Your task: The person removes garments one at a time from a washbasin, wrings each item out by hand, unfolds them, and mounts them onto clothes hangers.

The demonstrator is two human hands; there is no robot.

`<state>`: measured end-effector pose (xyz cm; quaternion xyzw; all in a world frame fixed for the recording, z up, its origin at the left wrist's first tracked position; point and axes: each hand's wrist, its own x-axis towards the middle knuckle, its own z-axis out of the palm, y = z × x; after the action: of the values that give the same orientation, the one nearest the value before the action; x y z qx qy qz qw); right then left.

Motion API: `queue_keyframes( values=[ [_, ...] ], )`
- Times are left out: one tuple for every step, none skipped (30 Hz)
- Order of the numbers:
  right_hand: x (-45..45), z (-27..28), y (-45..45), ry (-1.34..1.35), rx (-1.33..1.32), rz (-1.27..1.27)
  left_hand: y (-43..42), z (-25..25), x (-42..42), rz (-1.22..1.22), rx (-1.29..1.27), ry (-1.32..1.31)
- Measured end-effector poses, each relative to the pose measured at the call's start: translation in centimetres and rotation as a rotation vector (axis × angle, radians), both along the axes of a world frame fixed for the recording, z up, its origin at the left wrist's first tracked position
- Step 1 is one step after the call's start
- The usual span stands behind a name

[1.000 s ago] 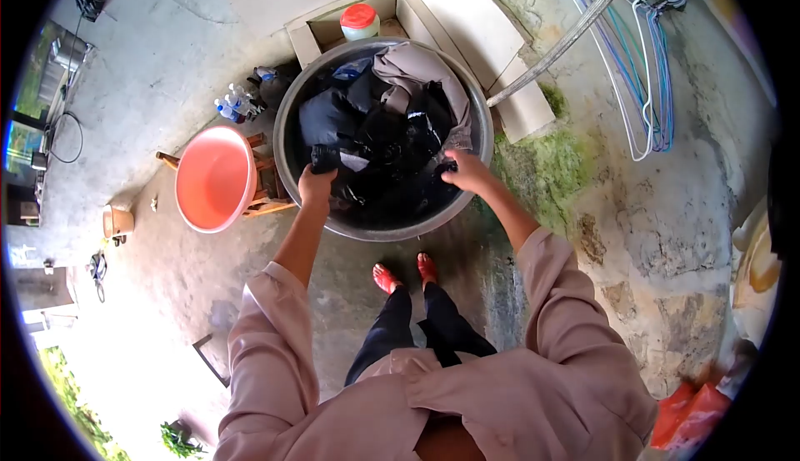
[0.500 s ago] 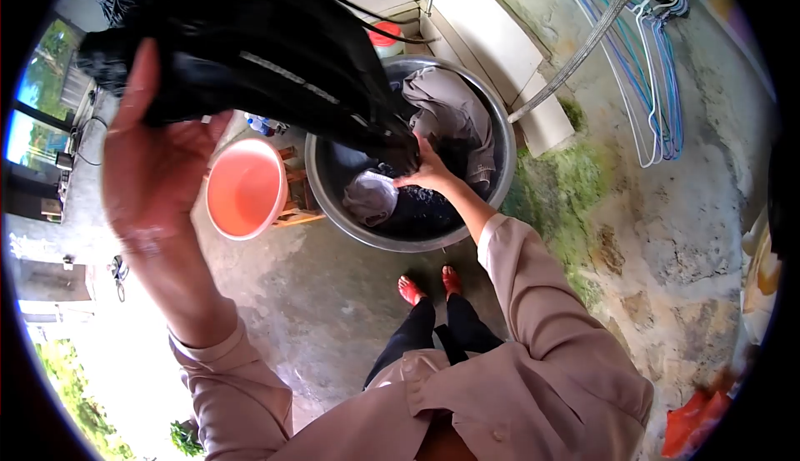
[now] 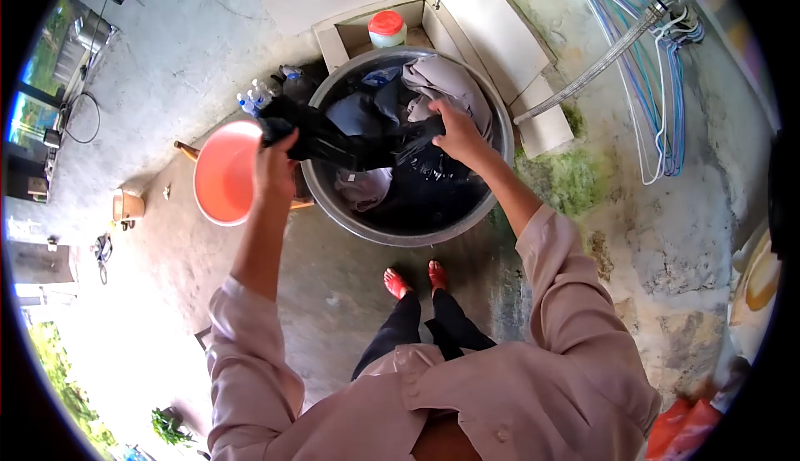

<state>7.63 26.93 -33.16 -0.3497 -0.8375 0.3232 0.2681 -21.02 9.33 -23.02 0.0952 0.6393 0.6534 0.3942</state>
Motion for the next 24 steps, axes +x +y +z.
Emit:
queue_keyframes(
  values=[
    [-0.6, 1.3, -0.1, 0.03, -0.02, -0.01, 0.3, -1.3, 1.0, 0.031, 0.055, -0.039],
    [-1.4, 2.9, -0.4, 0.061, -0.04, -0.022, 0.5, -2.5, 1.4, 0.011, 0.112, -0.042],
    [-2.0, 4.5, -0.8, 0.091, -0.062, -0.037, 0.7, -3.2, 1.9, -0.011, 0.166, -0.046],
    [-2.6, 4.5, -0.4, 0.126, -0.22, -0.093, 1.0, -3.7, 2.4, -0.052, 0.216, -0.025],
    [-3.2, 4.5, 0.1, 0.169, -0.373, -0.161, 1.5, -3.8, 3.1, -0.093, 0.267, -0.004],
    [-3.7, 4.8, 0.4, 0.297, -0.602, -0.172, 1.9, -3.7, 4.0, -0.134, 0.316, 0.017],
    [-4.2, 4.9, 0.4, 0.427, -0.832, -0.185, 2.2, -3.7, 4.8, -0.201, 0.291, 0.138],
    [-4.6, 5.3, 0.2, 0.582, -1.01, -0.127, 2.6, -4.2, 5.6, -0.253, 0.259, 0.319],
    [-5.0, 7.1, -0.5, 0.615, -1.092, -0.108, 2.9, -4.2, 6.7, -0.302, 0.228, 0.499],
    [-5.2, 9.0, -1.2, 0.646, -1.174, -0.089, 3.2, -4.2, 7.8, -0.379, 0.254, 0.6],
    [-5.5, 10.2, -1.7, 0.677, -1.257, -0.069, 3.3, -3.7, 9.0, -0.456, 0.278, 0.701],
    [-6.0, 10.4, -2.0, 0.642, -1.156, 0.016, 3.7, -3.3, 9.7, -0.416, 0.287, 0.915],
    [-6.4, 10.6, -2.5, 0.494, -1.04, -0.14, 3.7, -3.0, 10.3, -0.384, 0.26, 0.918],
    [-6.4, 11.4, -3.3, 0.454, -0.99, -0.101, 4.1, -3.7, 10.2, -0.369, 0.281, 0.844],
    [-6.3, 11.9, -3.9, 0.417, -0.938, -0.064, 4.6, -4.3, 10.1, -0.356, 0.302, 0.77],
    [-6.6, 10.9, -3.3, 0.48, -0.963, -0.081, 4.6, -5.1, 10.2, -0.359, 0.305, 0.812],
    [-6.6, 10.4, -3.1, 0.51, -0.981, -0.074, 4.5, -4.9, 10.5, -0.362, 0.309, 0.855],
    [-6.4, 9.9, -2.9, 0.54, -0.998, -0.065, 4.5, -4.8, 10.7, -0.365, 0.313, 0.898],
    [-6.3, 9.5, -2.8, 0.569, -1.019, -0.059, 4.5, -4.7, 11.0, -0.362, 0.295, 0.953],
    [-6.1, 10.2, -3.2, 0.556, -1.012, -0.087, 4.5, -4.4, 11.3, -0.361, 0.275, 1.007],
    [-6.0, 9.6, -3.3, 0.599, -1.024, -0.077, 4.5, -4.1, 11.6, -0.359, 0.257, 1.061],
    [-6.1, 8.7, -3.4, 0.643, -1.033, -0.066, 4.3, -3.6, 12.0, -0.338, 0.205, 1.169],
    [-6.2, 7.9, -3.5, 0.688, -1.042, -0.054, 4.2, -3.9, 12.2, -0.321, 0.144, 1.214],
    [-6.5, 7.0, -3.8, 0.682, -1.044, -0.015, 4.1, -4.6, 12.3, -0.303, 0.08, 1.258]
  ],
)
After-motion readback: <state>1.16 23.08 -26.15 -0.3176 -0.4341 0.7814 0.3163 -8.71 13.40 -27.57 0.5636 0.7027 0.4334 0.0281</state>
